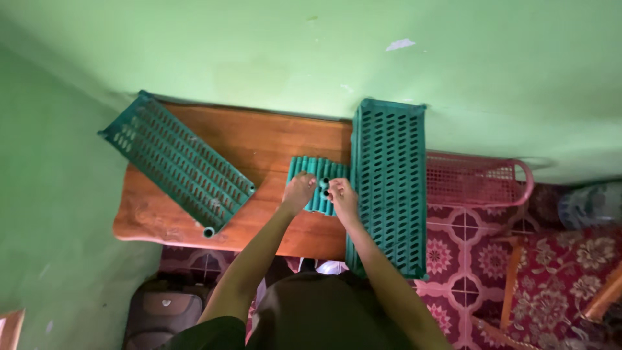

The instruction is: The person assembles a green plastic rack by inserting cylindrical legs into the corners of a perforated panel on a wooden table. The person repeatedly picks up legs, aligns them with the holes, and pushes them into place, then flips the panel to insert legs on the opposite side.

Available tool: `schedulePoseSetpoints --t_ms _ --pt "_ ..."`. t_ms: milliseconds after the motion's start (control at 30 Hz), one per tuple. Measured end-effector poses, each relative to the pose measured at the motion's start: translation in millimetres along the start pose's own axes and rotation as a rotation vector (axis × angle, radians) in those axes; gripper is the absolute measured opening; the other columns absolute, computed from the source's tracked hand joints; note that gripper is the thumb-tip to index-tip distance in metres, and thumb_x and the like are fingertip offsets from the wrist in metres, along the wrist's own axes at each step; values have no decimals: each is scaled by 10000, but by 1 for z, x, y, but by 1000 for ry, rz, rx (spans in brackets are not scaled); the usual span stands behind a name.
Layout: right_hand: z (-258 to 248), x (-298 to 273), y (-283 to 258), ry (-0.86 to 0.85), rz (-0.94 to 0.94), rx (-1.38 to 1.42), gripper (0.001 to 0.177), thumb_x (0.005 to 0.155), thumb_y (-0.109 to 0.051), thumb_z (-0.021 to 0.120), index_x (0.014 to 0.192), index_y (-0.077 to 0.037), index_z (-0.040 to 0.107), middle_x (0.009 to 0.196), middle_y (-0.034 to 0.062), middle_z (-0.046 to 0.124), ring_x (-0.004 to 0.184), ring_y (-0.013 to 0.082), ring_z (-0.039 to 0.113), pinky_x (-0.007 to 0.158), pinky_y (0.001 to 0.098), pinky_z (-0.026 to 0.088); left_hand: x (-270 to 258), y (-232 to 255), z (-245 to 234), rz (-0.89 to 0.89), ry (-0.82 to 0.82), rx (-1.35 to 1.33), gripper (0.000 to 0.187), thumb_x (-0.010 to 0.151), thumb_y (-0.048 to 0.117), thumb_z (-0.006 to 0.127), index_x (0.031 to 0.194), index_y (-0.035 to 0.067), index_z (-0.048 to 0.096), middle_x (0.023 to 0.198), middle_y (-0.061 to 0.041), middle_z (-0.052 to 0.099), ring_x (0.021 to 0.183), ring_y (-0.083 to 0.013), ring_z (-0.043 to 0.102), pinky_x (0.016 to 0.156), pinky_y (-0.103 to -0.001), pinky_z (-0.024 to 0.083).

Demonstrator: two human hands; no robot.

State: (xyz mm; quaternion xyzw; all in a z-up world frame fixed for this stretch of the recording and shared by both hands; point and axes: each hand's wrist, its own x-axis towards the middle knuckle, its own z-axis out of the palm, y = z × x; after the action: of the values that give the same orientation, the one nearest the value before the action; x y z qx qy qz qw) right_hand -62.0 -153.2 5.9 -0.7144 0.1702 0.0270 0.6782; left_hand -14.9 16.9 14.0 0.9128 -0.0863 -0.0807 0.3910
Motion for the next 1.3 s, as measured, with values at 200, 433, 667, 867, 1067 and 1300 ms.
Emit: schedulePoseSetpoints --t_ms 200,433,667,867,1067,1300 --pt "25 -26 -15 53 -149 -148 351 1007 -287 721 841 -18 569 723 29 504 670 100 435 583 283 407 -30 8 -44 -64 9 61 273 968 387 622 960 121 686 1024 -131 714 908 -397 675 724 -530 533" --pt "82 -52 -6 -39 -236 -228 401 960 -303 771 764 -23 561 668 32 501 650 113 427 587 302 390 -97 -31 -108 -140 188 19 282 989 373 626 899 107 643 952 -135 689 913 -380 668 752 -508 535" --pt "166 -94 3 -189 -93 -153 213 929 -239 731 1030 -59 678 800 -1 643 686 109 598 599 307 500 -178 -110 -174 -123 378 267 366 843 258 705 1153 89 609 1123 -170 584 1076 -397 582 918 -532 473" --pt "231 -130 0 -332 -492 -595 421 853 -165 775 1258 -103 681 1077 98 675 982 263 676 852 376 555 -227 -169 -198 -191 113 175 594 853 313 716 1374 100 525 1352 -177 541 1229 -406 547 959 -514 503" --pt "280 -138 -2 -478 -742 -985 623 769 -238 808 1347 -108 616 1463 192 515 1304 381 494 1017 483 453 -222 -185 -195 -17 -3 482 610 905 277 689 1414 21 474 1246 -176 587 1185 -376 601 859 -458 589" --pt "303 -131 29 -357 -862 -1128 400 910 -302 694 1271 -133 667 1444 202 550 1350 362 508 1055 511 467 -196 -204 -198 205 -74 732 278 897 149 622 1147 33 598 1080 -123 647 1047 -262 684 759 -367 629"
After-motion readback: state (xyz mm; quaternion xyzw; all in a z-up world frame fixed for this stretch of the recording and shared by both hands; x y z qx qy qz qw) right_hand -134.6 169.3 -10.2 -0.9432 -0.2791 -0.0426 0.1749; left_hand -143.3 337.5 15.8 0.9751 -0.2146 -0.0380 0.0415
